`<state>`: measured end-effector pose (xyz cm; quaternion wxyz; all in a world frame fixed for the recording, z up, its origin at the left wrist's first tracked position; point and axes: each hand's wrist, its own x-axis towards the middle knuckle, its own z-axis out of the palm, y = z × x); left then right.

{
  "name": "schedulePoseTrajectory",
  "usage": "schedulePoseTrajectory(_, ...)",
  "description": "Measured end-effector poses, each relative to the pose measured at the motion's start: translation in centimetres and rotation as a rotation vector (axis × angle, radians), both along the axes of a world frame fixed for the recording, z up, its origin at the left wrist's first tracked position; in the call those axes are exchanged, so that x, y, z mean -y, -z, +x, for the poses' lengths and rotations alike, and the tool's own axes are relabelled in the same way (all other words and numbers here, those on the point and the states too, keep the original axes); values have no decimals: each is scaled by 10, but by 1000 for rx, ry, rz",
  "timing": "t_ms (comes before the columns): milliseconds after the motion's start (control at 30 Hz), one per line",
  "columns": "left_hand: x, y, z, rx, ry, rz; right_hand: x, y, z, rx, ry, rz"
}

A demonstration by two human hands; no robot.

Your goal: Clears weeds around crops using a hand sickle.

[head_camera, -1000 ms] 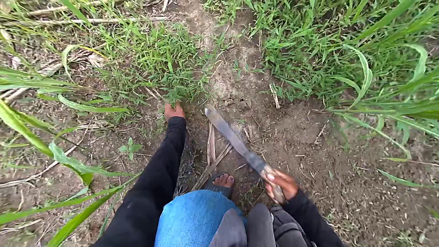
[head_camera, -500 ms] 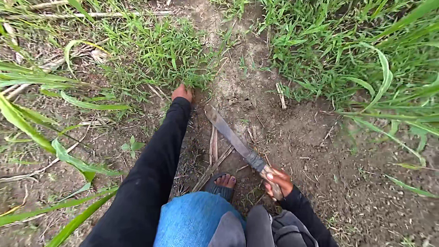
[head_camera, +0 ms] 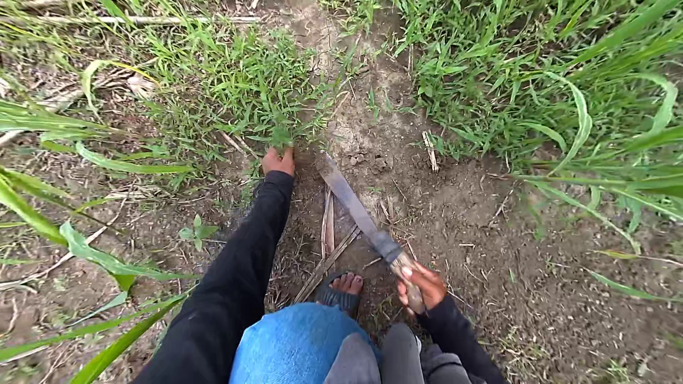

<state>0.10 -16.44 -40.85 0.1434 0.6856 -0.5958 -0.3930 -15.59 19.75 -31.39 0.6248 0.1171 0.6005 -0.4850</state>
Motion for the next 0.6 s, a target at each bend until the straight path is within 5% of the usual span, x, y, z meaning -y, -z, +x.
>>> schedulePoseTrajectory(133,23,-3,-43,358,380,40,88,22,18,23,-29,61)
schedulePoseTrajectory(267,39,4,-58,548,421,95,82,21,22,-104,-75,28)
schedulePoseTrajectory(467,23,10,-22,319,156,133,-15,-16,15,-43,62,-4)
schedulePoseTrajectory(600,19,7,-26,179,201,27,15,-11,11,-12,38,5)
